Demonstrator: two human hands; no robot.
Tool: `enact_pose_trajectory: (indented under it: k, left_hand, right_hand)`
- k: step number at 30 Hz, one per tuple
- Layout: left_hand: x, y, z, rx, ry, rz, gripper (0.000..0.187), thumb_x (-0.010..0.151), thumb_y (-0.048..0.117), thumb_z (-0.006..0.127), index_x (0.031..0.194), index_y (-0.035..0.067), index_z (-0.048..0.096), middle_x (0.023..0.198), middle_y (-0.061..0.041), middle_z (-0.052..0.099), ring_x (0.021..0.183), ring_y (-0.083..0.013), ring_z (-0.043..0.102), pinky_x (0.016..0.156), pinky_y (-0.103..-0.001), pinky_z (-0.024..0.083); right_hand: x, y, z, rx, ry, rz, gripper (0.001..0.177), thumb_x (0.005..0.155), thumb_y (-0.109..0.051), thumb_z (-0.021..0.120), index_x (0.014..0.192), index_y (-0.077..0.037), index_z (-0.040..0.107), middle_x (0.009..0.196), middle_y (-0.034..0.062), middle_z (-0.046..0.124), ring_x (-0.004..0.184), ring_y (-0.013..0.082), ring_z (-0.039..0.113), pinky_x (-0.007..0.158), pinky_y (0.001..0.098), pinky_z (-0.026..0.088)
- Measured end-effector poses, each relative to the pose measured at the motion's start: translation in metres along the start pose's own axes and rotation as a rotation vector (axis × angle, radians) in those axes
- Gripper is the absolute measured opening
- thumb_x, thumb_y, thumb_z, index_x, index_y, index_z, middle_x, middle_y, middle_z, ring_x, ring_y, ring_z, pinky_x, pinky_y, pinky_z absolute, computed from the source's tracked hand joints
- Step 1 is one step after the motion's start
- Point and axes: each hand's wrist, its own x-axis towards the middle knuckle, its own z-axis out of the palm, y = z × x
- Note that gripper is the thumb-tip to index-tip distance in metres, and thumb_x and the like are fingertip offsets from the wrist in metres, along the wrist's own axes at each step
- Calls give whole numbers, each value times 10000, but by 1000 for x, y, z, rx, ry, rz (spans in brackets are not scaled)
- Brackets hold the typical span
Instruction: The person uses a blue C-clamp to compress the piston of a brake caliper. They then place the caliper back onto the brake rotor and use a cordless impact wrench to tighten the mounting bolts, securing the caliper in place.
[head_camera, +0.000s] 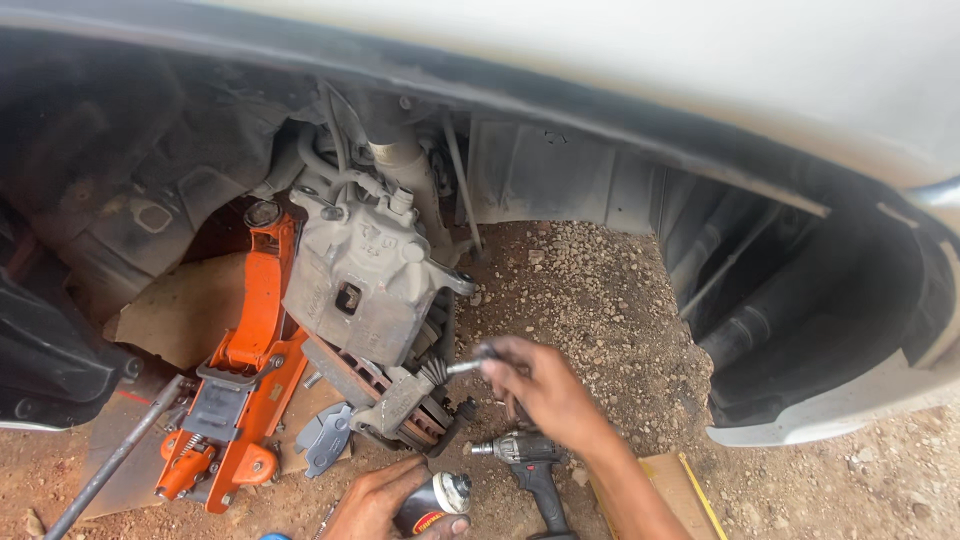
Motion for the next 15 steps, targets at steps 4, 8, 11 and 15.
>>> enact_pose_trajectory:
  k: [4,8,11,15]
  left_hand:
    - [10,21,-17,-91,-106,-23,609,911,628,774,1279,143,755,1131,-51,794,1029,-236,808,854,-356,620]
    - [1,7,-13,-47,-116,-68,515,916,646,802,1009,142,758,861,-13,649,762,-194,739,640,-337,528]
    - [-13,-14,-2,46,-60,-112,527,885,683,827,928,166,734,818,11,638,744,-172,725,641,-318,522]
    - [-27,-49,7,175,180,-100,652,784,683,889,1020,86,779,1166,-211,755,1066,-334,783,893,-461,609]
  right_hand:
    - [38,-8,-12,312,-158,-70,129,1059,-88,660,1142,-62,565,955,109,677,771,189,651,643,263,582]
    - [55,-12,-7,282,-220,-123,103,1066,-125,644,1109,-52,586,920,105,659,660,175,642,579,274,593]
    - [46,-26,8,138,-165,-127,202,1057,-289,622,1121,-98,596,874,36,637,649,122,608,641,236,592]
    - [34,-37,22,-28,37,34,232,1067,-361,564,1161,-151,595,1044,29,711,609,123,641,652,323,626]
